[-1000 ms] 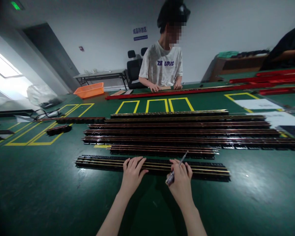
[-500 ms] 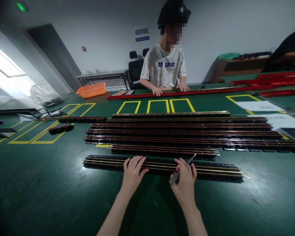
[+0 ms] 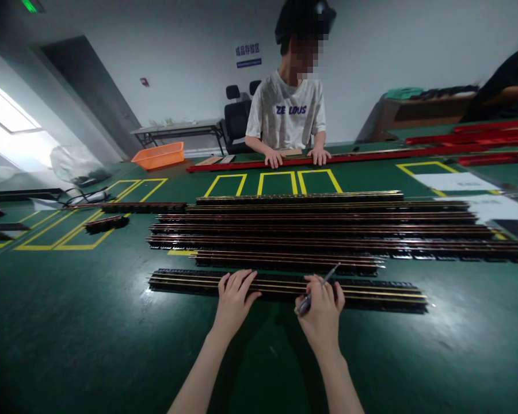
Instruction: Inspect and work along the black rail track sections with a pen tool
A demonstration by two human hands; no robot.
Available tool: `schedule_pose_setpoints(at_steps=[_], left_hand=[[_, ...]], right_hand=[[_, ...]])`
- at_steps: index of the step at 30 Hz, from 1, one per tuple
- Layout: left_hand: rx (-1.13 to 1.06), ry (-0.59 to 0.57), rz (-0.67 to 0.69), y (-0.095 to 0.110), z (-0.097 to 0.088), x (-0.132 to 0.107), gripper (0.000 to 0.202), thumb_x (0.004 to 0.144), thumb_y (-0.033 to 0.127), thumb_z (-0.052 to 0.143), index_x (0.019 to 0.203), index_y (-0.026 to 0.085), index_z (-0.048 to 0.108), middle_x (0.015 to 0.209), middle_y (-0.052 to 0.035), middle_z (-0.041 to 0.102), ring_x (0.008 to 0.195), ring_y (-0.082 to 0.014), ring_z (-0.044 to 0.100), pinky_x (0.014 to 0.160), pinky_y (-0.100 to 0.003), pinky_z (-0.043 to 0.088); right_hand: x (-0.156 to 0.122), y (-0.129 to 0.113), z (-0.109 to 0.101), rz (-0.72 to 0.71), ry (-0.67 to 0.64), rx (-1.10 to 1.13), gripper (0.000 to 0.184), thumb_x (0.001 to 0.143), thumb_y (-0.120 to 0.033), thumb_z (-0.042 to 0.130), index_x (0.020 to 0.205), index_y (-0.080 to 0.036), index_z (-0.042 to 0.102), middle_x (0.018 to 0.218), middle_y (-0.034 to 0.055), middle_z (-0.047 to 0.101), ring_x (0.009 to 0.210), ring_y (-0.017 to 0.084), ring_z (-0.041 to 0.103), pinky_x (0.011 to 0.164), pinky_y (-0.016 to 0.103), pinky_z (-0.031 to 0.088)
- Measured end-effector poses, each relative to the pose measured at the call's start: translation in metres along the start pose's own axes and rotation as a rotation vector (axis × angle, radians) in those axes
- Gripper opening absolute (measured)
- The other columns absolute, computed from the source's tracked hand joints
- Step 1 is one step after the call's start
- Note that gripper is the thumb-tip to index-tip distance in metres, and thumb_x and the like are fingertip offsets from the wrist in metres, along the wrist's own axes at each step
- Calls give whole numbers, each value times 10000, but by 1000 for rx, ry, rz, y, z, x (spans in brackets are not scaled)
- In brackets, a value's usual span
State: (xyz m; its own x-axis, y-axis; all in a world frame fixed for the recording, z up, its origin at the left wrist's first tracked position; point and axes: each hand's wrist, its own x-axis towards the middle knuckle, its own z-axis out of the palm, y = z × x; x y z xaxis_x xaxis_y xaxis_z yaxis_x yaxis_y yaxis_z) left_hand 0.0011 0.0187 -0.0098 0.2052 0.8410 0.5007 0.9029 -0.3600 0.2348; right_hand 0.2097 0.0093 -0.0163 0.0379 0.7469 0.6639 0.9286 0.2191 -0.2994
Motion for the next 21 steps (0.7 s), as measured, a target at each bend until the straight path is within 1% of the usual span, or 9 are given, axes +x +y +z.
schedule_pose_setpoints(at_steps=[2, 6, 9, 10, 12, 14, 17, 21], left_hand=[[0, 7, 6, 0, 0, 0, 338, 854, 329, 534, 1171, 212, 533, 1151, -50, 619, 1099, -206, 537, 1002, -436, 313], [4, -3, -8, 0, 1, -1, 335, 862, 344, 515, 1175, 225, 528, 1172, -48, 609, 1125, -213, 520, 1009, -449, 298], [7, 6, -23, 0, 4, -2, 324, 854, 354, 527, 1158, 241, 541, 1163, -42, 615, 1124, -222, 519, 1013, -469, 277], [8, 8, -28, 1, 4, -2, 326, 850, 352, 534, 1158, 244, 541, 1164, -40, 614, 1126, -223, 517, 1016, -473, 269], [8, 11, -32, 1, 5, -2, 333, 843, 346, 548, 1161, 247, 538, 1166, -37, 613, 1127, -222, 516, 1019, -477, 262], [5, 11, -32, 1, 4, -2, 340, 840, 344, 553, 1164, 246, 536, 1165, -36, 613, 1124, -222, 518, 1016, -476, 267], [-6, 2, -31, 0, 4, -2, 349, 840, 344, 552, 1173, 242, 530, 1172, -43, 609, 1129, -225, 515, 1013, -473, 273], [-15, 5, -40, 0, 4, -2, 355, 829, 340, 570, 1170, 248, 528, 1178, -35, 606, 1137, -222, 508, 1021, -476, 254]], right_hand=[[-1, 4, 1, 17, 31, -33, 173, 667, -162, 469, 803, -228, 386, 932, 53, 643, 887, 259, 592, 956, 478, 272], [-4, 10, -2, 29, 78, -40, 171, 678, -167, 461, 824, -220, 392, 977, 74, 638, 981, 290, 568, 961, 502, 259], [-2, 3, -5, -55, 35, 0, 150, 720, -185, 462, 856, -215, 409, 974, 75, 638, 1035, 284, 560, 982, 498, 244], [-1, 0, -6, -78, 7, 10, 130, 731, -189, 462, 842, -216, 401, 997, 81, 637, 1047, 279, 558, 991, 494, 238], [1, -7, -6, -44, -29, -3, 115, 739, -182, 459, 819, -220, 386, 1004, 79, 638, 1029, 267, 568, 1000, 487, 236], [2, -9, -5, -8, -30, -28, 127, 727, -181, 468, 812, -223, 382, 964, 67, 645, 952, 260, 592, 996, 493, 236], [0, -5, -2, 20, -10, -64, 168, 692, -173, 478, 825, -223, 389, 919, 65, 642, 870, 262, 598, 992, 507, 241], [-5, 6, 0, 28, 42, -88, 214, 651, -121, 459, 823, -222, 381, 921, 79, 640, 937, 294, 577, 1007, 547, 205]])
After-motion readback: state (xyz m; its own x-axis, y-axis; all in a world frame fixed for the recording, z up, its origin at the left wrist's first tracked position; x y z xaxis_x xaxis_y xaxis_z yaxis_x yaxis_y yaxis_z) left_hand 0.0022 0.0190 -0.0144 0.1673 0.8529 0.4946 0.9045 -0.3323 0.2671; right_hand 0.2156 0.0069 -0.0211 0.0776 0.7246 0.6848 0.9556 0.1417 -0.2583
